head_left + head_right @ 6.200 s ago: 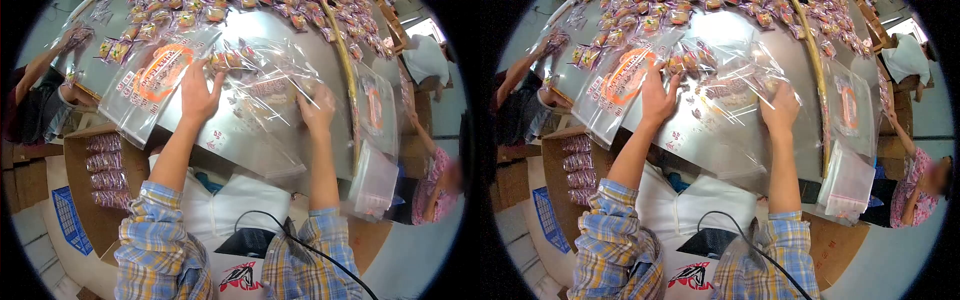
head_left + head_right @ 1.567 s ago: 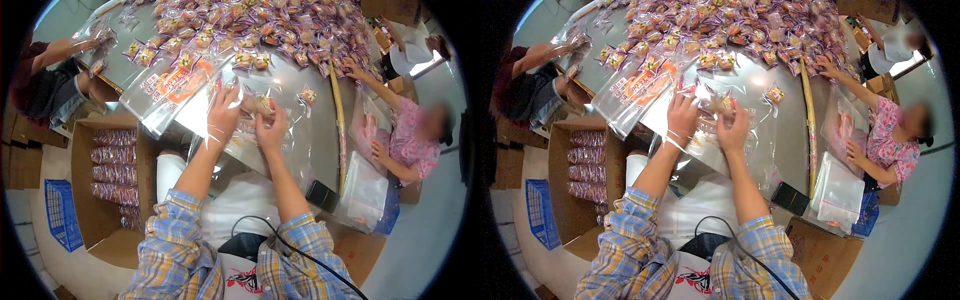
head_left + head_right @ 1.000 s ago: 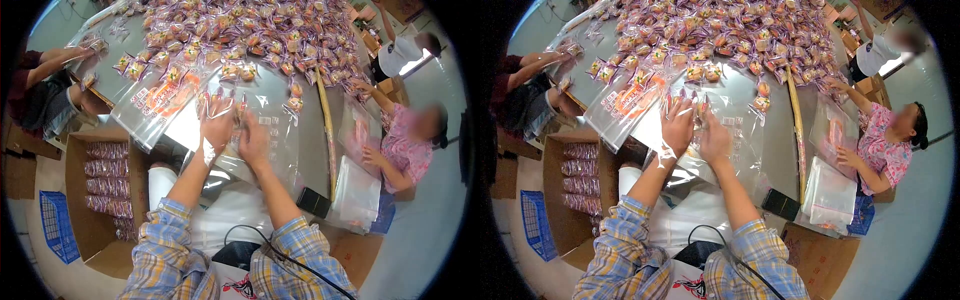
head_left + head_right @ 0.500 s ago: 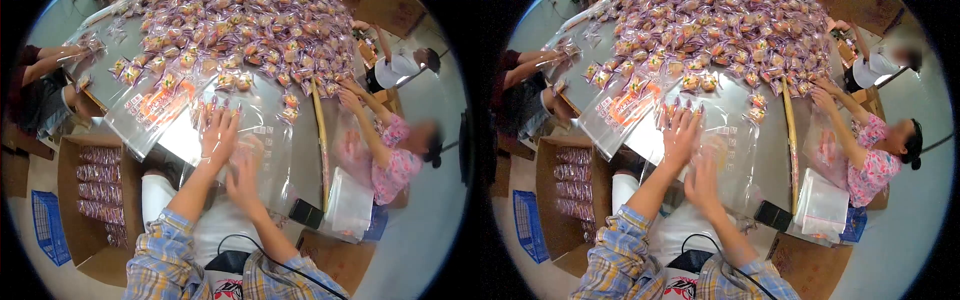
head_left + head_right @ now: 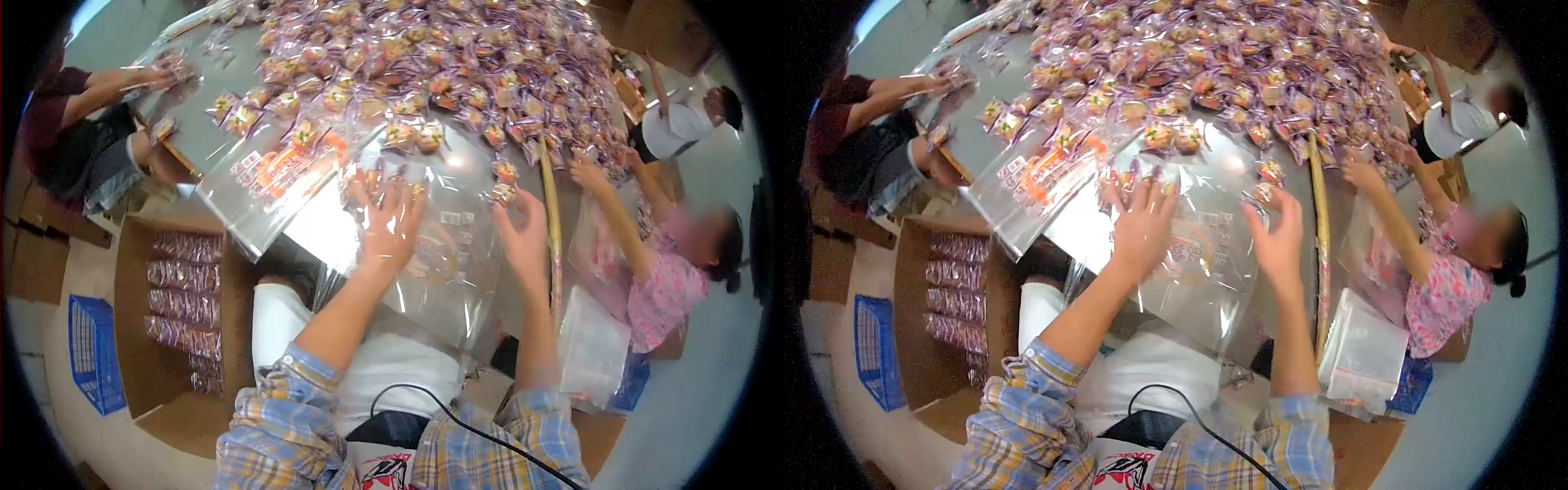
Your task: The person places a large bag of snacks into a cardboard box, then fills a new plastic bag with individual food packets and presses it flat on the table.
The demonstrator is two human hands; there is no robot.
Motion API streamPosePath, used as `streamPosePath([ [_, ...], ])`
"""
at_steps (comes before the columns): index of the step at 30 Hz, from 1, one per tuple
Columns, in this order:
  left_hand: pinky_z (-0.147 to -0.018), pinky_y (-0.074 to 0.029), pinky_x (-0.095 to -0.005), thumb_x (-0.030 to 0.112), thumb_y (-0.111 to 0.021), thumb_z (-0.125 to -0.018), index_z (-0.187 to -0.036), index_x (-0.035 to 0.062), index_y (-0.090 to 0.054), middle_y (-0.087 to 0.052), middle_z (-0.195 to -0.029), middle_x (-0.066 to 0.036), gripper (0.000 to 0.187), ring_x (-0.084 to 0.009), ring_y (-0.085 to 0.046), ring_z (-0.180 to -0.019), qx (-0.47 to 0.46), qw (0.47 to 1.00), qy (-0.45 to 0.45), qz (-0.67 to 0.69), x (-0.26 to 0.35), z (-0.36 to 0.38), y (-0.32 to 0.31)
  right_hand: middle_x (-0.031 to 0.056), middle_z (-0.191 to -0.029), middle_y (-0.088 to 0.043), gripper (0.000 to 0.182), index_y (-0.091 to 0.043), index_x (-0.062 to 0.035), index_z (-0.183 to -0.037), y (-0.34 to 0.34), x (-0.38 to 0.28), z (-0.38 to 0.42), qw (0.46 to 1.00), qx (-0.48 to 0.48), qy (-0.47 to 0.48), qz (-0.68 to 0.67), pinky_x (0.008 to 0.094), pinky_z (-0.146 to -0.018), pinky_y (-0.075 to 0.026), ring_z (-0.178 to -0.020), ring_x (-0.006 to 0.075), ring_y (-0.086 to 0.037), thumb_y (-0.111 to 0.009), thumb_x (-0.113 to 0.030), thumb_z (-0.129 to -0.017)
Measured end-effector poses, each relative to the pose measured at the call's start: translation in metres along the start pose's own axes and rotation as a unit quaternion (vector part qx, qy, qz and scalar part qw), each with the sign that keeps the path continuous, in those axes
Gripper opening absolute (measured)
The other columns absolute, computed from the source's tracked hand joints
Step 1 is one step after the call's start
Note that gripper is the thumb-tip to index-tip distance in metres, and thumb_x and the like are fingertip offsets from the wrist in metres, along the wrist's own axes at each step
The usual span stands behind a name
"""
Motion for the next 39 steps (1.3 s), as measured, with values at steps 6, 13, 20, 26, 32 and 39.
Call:
streamPosePath([
  [6,-0.117,-0.020,-0.0759,0.022,-0.070,-0.082,-0.140,0.0096,-0.056,-0.056,-0.140,-0.016,0.061,-0.0348,-0.044,-0.141,-0.040,0.994,0.073,0.066,0.011,0.004,-0.012,0.0180,-0.111,-0.071,0.021,-0.069,-0.0020,-0.106,-0.006,-0.131,0.212,0.876,-0.322,0.258,-0.251,0.0477,-0.097,-0.053,-0.112,0.0340,-0.067,-0.069,-0.019,-0.094],
  [13,-0.115,-0.019,-0.0759,0.027,-0.066,-0.091,-0.128,0.0122,-0.063,-0.059,-0.137,-0.012,0.040,-0.0332,-0.047,-0.140,0.029,0.999,0.021,0.015,0.018,0.007,-0.028,0.0223,-0.153,-0.050,0.063,-0.047,-0.0002,-0.151,-0.042,-0.059,0.206,0.914,-0.277,0.084,0.284,0.0673,-0.119,-0.028,-0.145,0.0422,-0.044,-0.060,-0.034,-0.100],
  [20,-0.119,-0.021,-0.0655,0.034,-0.075,-0.088,-0.119,0.0115,-0.066,-0.061,-0.132,-0.011,0.040,-0.0368,-0.051,-0.134,0.063,0.994,0.051,0.070,-0.004,0.005,-0.002,0.0317,-0.163,-0.033,0.073,-0.038,0.0027,-0.156,-0.027,-0.020,0.214,0.921,-0.326,-0.092,0.194,0.0718,-0.119,-0.021,-0.153,0.0493,-0.028,-0.056,-0.043,-0.103],
  [26,-0.120,-0.018,-0.0643,0.028,-0.078,-0.081,-0.132,0.0106,-0.059,-0.054,-0.139,-0.016,0.058,-0.0385,-0.044,-0.140,0.008,0.989,0.046,0.138,-0.015,0.005,0.007,0.0349,-0.163,-0.030,0.076,-0.035,0.0041,-0.157,-0.015,-0.031,0.192,0.954,-0.233,-0.084,0.171,0.0592,-0.122,-0.029,-0.152,0.0502,-0.030,-0.058,-0.044,-0.102],
  [32,-0.120,-0.016,-0.0639,0.030,-0.077,-0.082,-0.135,0.0114,-0.058,-0.052,-0.140,-0.015,0.060,-0.0365,-0.045,-0.140,-0.027,0.993,0.008,0.117,-0.024,0.005,0.003,0.0344,-0.156,-0.040,0.073,-0.038,0.0017,-0.156,-0.008,-0.028,0.176,0.914,-0.318,-0.172,0.187,0.0536,-0.121,-0.035,-0.148,0.0510,-0.036,-0.064,-0.037,-0.100],
  [39,-0.120,-0.017,-0.0647,0.026,-0.075,-0.084,-0.137,0.0120,-0.057,-0.052,-0.139,-0.014,0.058,-0.0368,-0.044,-0.141,0.021,0.992,0.030,0.117,-0.014,0.016,-0.009,0.0332,-0.156,-0.041,0.069,-0.040,0.0024,-0.155,-0.060,-0.063,0.169,0.933,-0.310,0.015,0.183,0.0628,-0.122,-0.027,-0.148,0.0487,-0.037,-0.059,-0.036,-0.101],
])
Point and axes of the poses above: each hand's wrist, its own z-axis away from the middle knuckle, its own y-axis out of the back of the hand, x = y × z, the point moved 5 cm from there along -z, towards the middle knuckle
